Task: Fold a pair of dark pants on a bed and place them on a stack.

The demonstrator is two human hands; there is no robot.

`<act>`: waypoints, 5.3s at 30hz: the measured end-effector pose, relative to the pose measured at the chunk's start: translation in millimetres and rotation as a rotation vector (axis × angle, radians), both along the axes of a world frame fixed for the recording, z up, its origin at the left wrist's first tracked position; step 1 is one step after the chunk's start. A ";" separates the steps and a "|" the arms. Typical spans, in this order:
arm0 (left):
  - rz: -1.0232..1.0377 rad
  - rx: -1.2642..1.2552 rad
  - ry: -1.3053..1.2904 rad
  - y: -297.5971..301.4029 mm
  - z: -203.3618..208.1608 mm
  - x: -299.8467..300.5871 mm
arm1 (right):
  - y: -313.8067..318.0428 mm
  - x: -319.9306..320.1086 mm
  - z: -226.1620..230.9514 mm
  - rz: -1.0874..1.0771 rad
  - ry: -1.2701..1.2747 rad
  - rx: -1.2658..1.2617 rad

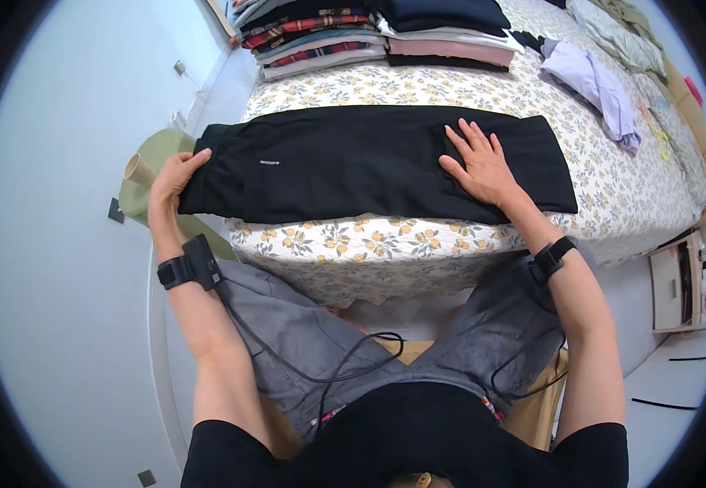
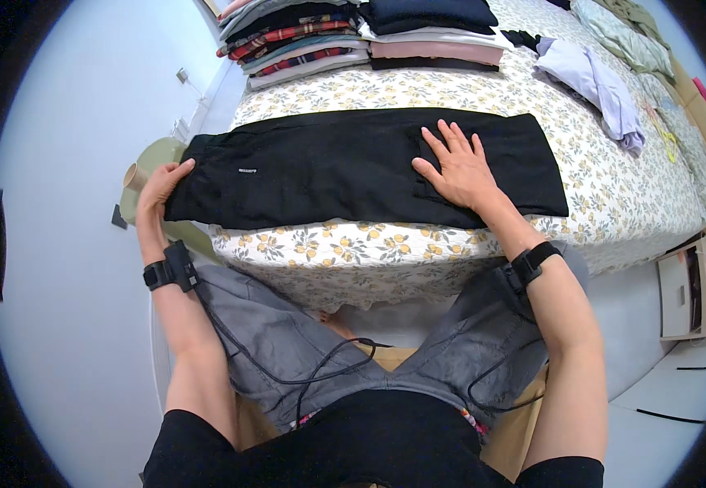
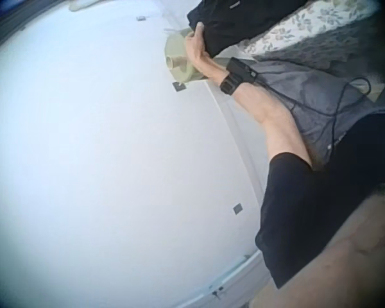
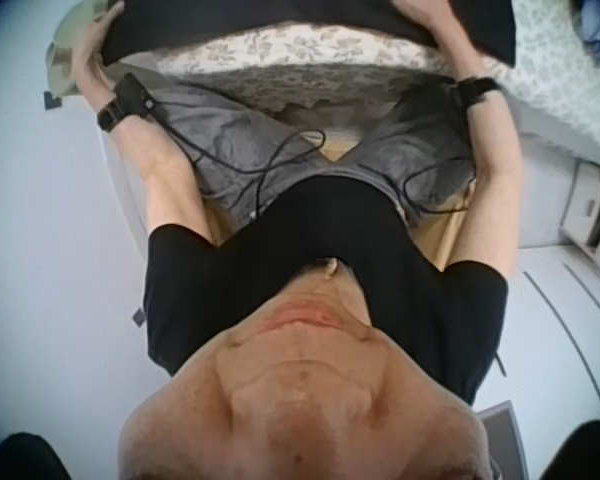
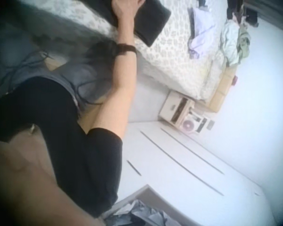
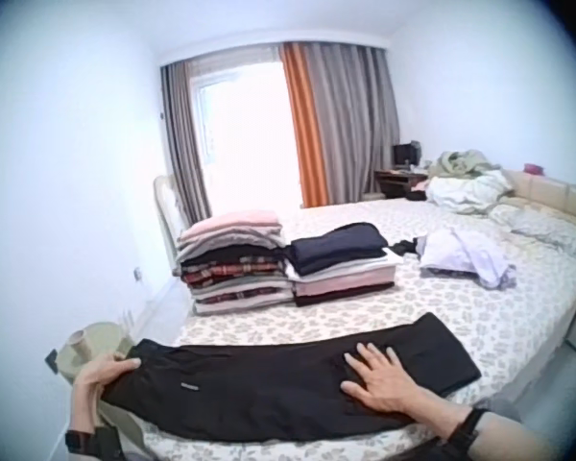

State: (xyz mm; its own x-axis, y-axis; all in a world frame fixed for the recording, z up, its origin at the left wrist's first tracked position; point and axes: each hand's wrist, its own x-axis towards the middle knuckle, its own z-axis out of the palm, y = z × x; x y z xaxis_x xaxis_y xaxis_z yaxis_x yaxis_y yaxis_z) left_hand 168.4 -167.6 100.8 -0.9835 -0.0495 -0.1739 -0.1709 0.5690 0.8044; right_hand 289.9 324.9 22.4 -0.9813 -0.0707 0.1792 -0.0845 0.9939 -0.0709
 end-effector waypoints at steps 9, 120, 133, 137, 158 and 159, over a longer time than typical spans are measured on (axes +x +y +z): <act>-0.373 -0.087 0.269 186.4 114.1 49.2 | 5.9 1.5 -3.1 0.003 0.063 -0.058; -0.810 -0.244 -0.203 140.1 -7.6 109.1 | -151.8 -216.7 80.3 0.390 -0.366 -0.124; -0.780 -0.188 -0.213 139.7 -7.2 109.9 | -163.0 -214.8 74.4 0.489 -0.505 0.022; -0.782 -0.202 -0.216 140.3 -5.5 109.9 | -152.3 -218.4 64.9 0.475 -0.407 -0.151; -0.659 0.063 1.027 209.8 -34.6 123.4 | -68.8 -120.8 58.8 0.274 0.023 -0.313; -0.677 0.058 1.028 214.9 -39.2 124.1 | -66.7 -119.5 60.0 0.187 -0.104 -0.212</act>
State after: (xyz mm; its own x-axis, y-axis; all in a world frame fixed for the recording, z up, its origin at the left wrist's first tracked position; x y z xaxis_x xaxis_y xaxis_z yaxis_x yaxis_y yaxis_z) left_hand 292.5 47.3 61.6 -0.4892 0.5050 0.7111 0.8717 0.2559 0.4179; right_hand 170.4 258.2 82.4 -0.9686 -0.2239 0.1081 -0.2463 0.9239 -0.2929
